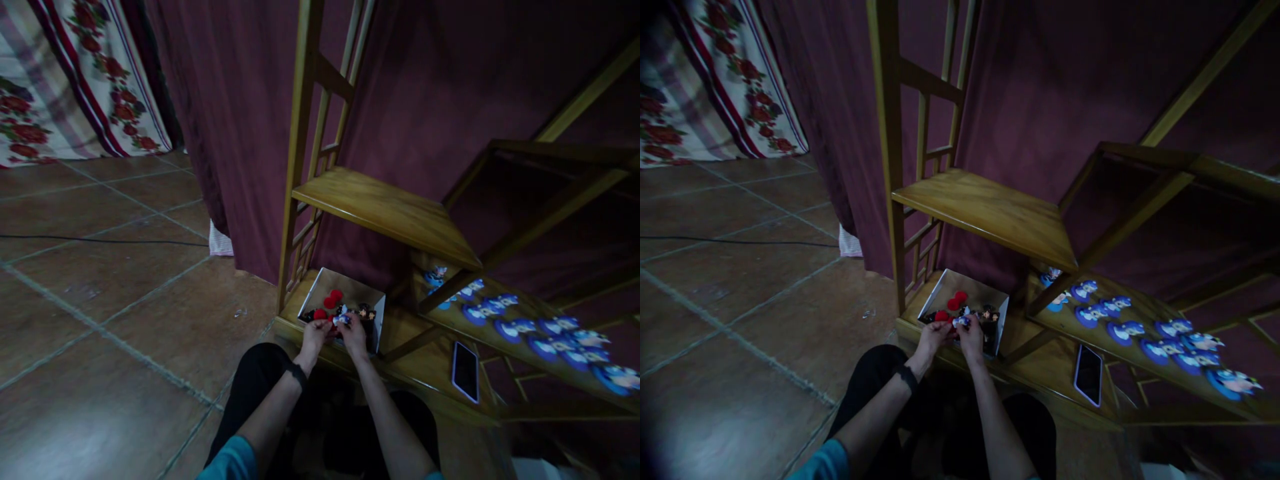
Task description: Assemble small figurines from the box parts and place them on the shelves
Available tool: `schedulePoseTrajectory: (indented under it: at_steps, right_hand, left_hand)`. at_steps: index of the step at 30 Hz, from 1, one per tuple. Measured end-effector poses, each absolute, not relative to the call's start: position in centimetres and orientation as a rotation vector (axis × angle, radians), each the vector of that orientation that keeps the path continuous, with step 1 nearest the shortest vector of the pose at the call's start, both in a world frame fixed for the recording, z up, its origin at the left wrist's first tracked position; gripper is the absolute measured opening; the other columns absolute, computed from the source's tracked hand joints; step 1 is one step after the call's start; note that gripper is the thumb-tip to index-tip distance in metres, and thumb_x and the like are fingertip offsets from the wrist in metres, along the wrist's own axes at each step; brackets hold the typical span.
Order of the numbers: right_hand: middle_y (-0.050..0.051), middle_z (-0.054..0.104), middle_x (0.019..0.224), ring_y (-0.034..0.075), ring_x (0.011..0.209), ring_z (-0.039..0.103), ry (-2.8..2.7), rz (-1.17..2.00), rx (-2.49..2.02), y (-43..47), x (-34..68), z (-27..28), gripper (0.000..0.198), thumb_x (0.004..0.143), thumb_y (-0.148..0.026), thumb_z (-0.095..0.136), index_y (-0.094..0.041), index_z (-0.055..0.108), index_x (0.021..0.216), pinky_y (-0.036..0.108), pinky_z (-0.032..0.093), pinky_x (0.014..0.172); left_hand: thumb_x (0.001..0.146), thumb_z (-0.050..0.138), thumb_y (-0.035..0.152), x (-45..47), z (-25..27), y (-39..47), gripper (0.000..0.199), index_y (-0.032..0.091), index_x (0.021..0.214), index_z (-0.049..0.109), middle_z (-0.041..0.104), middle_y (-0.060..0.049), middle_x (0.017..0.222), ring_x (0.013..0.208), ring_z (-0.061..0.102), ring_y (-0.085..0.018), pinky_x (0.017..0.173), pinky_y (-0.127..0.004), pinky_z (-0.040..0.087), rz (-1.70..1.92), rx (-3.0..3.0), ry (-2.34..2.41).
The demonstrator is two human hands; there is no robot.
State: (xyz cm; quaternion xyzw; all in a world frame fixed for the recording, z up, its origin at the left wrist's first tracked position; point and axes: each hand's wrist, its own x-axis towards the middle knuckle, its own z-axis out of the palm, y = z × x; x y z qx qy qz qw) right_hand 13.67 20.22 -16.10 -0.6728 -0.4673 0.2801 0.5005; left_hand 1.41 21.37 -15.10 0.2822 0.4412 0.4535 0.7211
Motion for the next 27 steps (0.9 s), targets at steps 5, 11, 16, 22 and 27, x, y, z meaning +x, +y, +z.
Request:
schedulePoseTrajectory:
  at_steps: [5,11,16,22,27]
  right_hand:
    - [0.003,0.066,0.083,0.02,0.075,0.061,-1.198,0.675,-1.643,20.08,13.86,-16.08,0.028,0.067,-0.034,0.057,-0.02,0.057,0.092,0.032,0.047,0.073]
    - [0.003,0.065,0.083,0.019,0.076,0.059,-1.27,0.695,-1.646,19.98,13.99,-15.68,0.029,0.069,-0.037,0.055,-0.02,0.06,0.092,0.031,0.046,0.073]
    - [0.001,0.064,0.08,0.018,0.075,0.059,-1.31,0.71,-1.639,20.11,14.34,-15.64,0.028,0.069,-0.035,0.054,-0.02,0.061,0.091,0.03,0.046,0.073]
    - [0.001,0.065,0.081,0.018,0.076,0.059,-1.328,0.686,-1.639,20.03,14.41,-15.66,0.026,0.067,-0.033,0.056,-0.02,0.062,0.089,0.03,0.046,0.072]
    - [0.001,0.064,0.078,0.018,0.074,0.059,-1.35,0.667,-1.643,20.02,14.42,-15.67,0.024,0.066,-0.031,0.056,-0.02,0.062,0.087,0.029,0.047,0.071]
  left_hand:
    - [0.061,0.073,0.027,1.27,-14.95,21.44,0.019,0.013,0.07,0.064,0.067,-0.002,0.058,0.056,0.065,-0.016,0.051,-0.024,0.048,0.98,0.626,0.975]
    - [0.061,0.073,0.028,1.2,-14.56,21.34,0.019,0.014,0.067,0.063,0.064,-0.001,0.055,0.056,0.065,-0.016,0.05,-0.023,0.048,0.98,0.618,1.004]
    - [0.062,0.073,0.027,1.18,-14.35,21.14,0.02,0.012,0.071,0.063,0.066,-0.003,0.057,0.057,0.066,-0.017,0.047,-0.021,0.046,0.984,0.627,1.015]
    - [0.066,0.07,0.024,1.49,-14.64,21.2,0.015,0.013,0.073,0.064,0.067,-0.004,0.059,0.056,0.066,-0.017,0.043,-0.019,0.044,0.984,0.645,1.047]
    - [0.065,0.07,0.022,1.62,-14.97,21.41,0.013,0.012,0.071,0.063,0.067,-0.003,0.058,0.053,0.065,-0.016,0.04,-0.019,0.042,0.973,0.663,1.062]
